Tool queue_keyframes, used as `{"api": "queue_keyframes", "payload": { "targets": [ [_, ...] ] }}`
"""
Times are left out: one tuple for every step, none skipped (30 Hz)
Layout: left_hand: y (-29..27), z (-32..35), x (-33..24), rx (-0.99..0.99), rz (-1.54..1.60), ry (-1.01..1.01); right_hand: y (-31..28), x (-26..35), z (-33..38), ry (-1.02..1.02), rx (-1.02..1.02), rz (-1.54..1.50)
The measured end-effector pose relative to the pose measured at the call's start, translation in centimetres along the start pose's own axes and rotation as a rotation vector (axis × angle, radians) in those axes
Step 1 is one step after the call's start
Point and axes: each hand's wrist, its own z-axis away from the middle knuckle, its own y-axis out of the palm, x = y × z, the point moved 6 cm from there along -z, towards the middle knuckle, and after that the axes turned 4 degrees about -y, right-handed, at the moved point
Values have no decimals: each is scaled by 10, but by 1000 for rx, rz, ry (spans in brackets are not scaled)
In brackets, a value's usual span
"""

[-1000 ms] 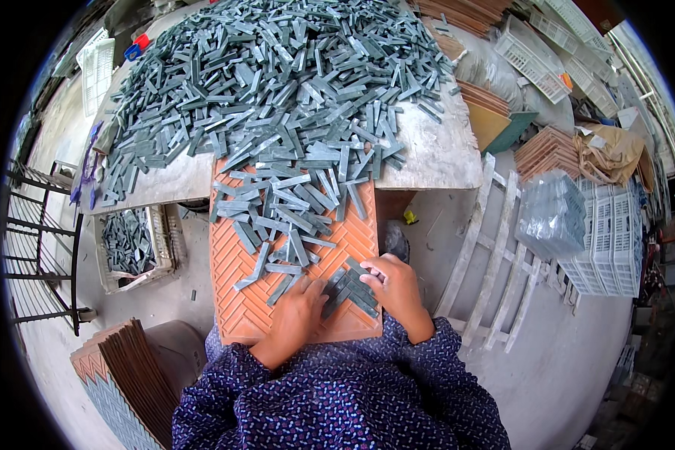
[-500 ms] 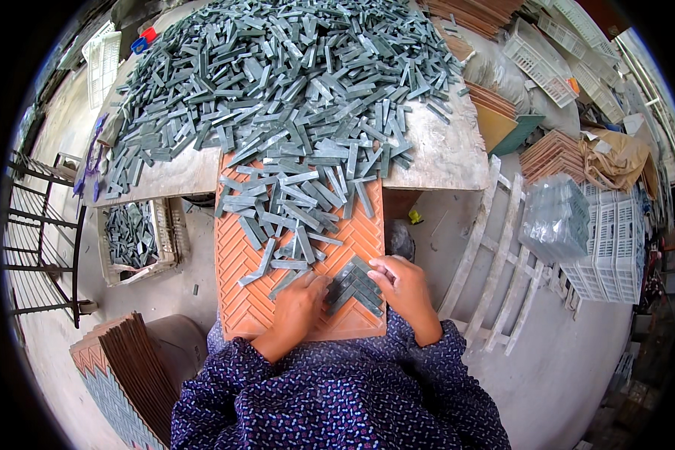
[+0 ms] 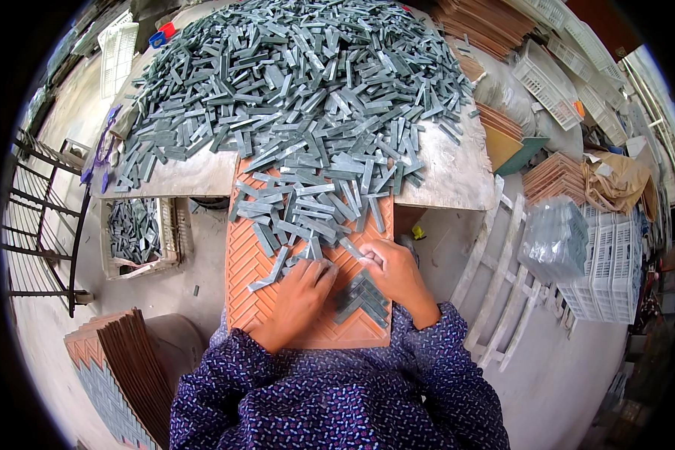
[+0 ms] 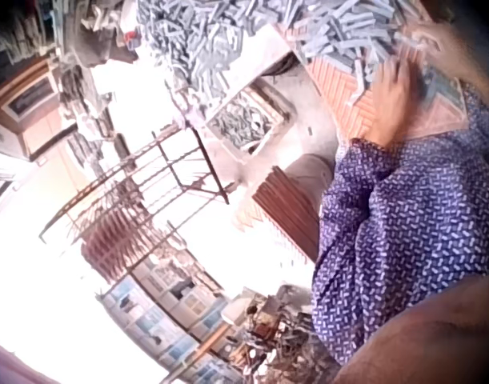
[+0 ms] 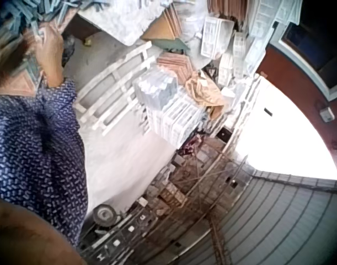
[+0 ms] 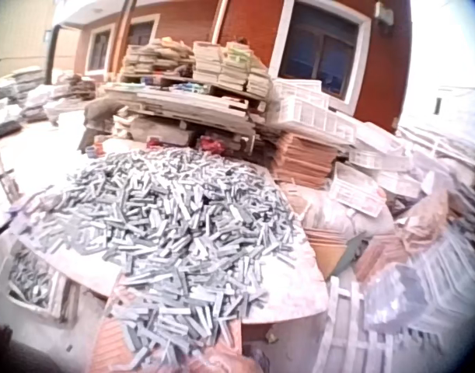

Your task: The person arranges small gray rectangular tiles by hand onto a square orange board in a herringbone pattern. They periodically flip the board to check alignment and continue placing tiles until the surface is covered.

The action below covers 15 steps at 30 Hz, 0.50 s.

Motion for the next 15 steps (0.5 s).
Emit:
{"api": "queue_keyframes", "payload": {
  "targets": [
    [4,-3,2,17,-63,8,-7,-6,7,56,-9,-46],
    [8,-7,2,36,-123,15,-13,-12,14,114,-16,-91],
    [12,-10,1,55,-184,22,-17,-18,23,131,-42,-16],
    [13,-13,1,76,-214,8,-20,-18,29,120,-55,55],
    [13,-16,-1,100,-244,-1,-22,-18,36,114,-71,123],
    [14,-19,-2,125,-275,-10,-24,-17,42,107,-87,192],
    [17,-19,0,134,-242,-21,-21,-17,50,104,-73,185],
    [19,-18,1,128,-201,1,-20,-15,55,91,-84,181],
    [19,-17,3,125,-165,24,-19,-13,59,78,-98,172],
    [18,-17,4,121,-128,46,-18,-11,62,64,-111,162],
    [14,-18,2,79,-83,81,-16,-9,63,51,-127,148],
    [8,-19,-1,37,-38,116,-15,-9,63,44,-140,161],
    [2,-19,-3,-5,8,151,-13,-9,63,37,-153,174],
    [0,-19,-6,-4,65,176,-14,-9,62,29,-166,192],
    [-3,-18,-10,-3,122,202,-14,-8,62,21,-163,198]
  ]
}}
